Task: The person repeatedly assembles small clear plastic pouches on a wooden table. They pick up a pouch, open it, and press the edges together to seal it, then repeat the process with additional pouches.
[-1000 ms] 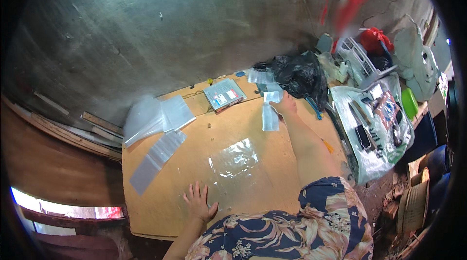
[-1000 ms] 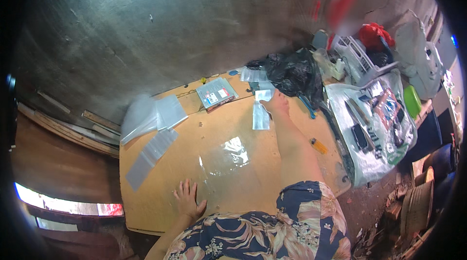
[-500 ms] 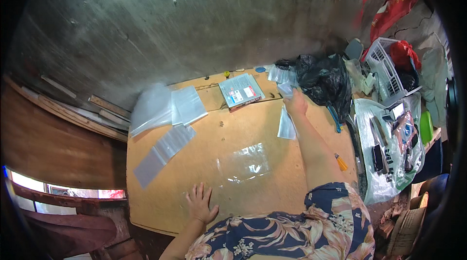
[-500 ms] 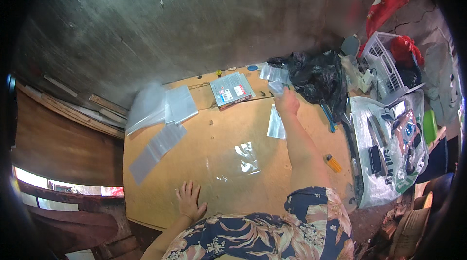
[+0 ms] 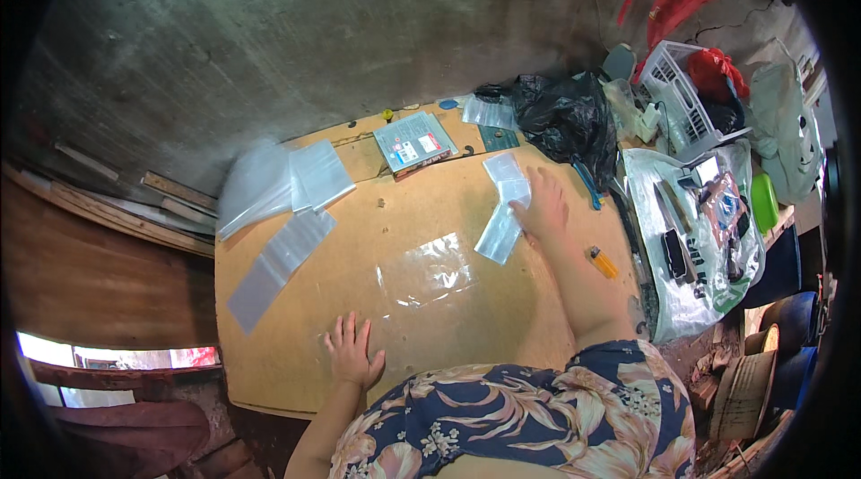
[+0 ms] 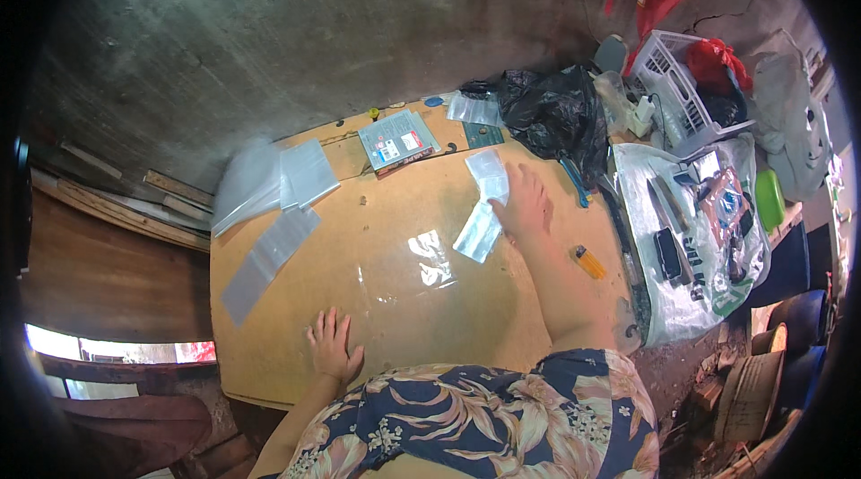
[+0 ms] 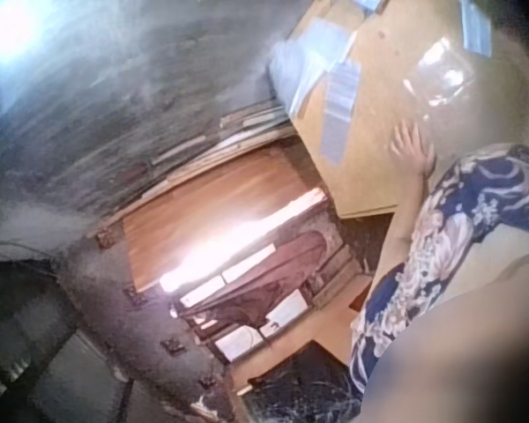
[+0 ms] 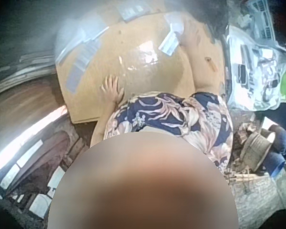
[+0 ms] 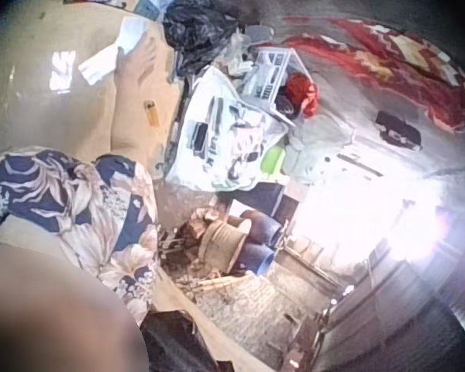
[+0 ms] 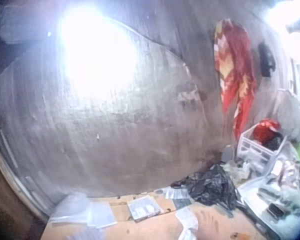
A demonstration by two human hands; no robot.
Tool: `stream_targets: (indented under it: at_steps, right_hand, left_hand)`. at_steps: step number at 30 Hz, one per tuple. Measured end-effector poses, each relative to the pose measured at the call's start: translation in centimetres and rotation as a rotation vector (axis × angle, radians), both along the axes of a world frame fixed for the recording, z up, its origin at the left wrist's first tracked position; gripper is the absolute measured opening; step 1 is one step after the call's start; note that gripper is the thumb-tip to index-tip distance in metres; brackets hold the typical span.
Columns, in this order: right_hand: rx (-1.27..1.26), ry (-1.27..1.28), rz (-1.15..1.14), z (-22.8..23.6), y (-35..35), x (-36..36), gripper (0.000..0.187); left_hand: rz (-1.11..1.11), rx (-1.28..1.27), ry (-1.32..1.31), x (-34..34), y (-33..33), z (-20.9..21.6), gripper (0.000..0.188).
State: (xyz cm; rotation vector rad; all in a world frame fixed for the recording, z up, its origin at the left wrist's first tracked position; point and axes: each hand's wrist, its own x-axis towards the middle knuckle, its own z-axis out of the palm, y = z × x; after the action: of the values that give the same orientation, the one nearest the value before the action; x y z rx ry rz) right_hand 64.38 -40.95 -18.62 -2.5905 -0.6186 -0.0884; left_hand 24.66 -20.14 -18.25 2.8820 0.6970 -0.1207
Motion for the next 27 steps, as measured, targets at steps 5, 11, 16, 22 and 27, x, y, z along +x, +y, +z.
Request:
stream_targets:
  at_steps: [5, 11, 16, 22, 27]
  right_hand:
    - [-0.180, 0.009, 0.268, -1.0, -1.3, -8.6, 0.062]
    - [-0.132, -0.037, 0.293, -4.8, -1.9, -7.9, 0.038]
    - [0.161, 0.360, -0.021, -4.9, -3.1, -7.5, 0.023]
    - [0.571, 0.111, -0.161, -1.3, -3.3, -9.4, 0.012]
    - [1.197, 0.806, -0.272, 6.4, -4.0, -14.4, 0.010]
  left_hand:
    - [-0.016, 0.000, -0.025, 0.1, 0.0, 0.4, 0.070]
    - [-0.027, -0.007, -0.059, -0.5, 0.0, 0.0, 0.068]
    - [-0.024, 0.005, -0.015, -0.8, 0.1, -0.2, 0.067]
    - [-0.022, -0.028, -0.046, -1.7, 0.2, -0.5, 0.067]
    - [-0.029, -0.128, -0.173, -2.1, 0.2, -0.8, 0.073]
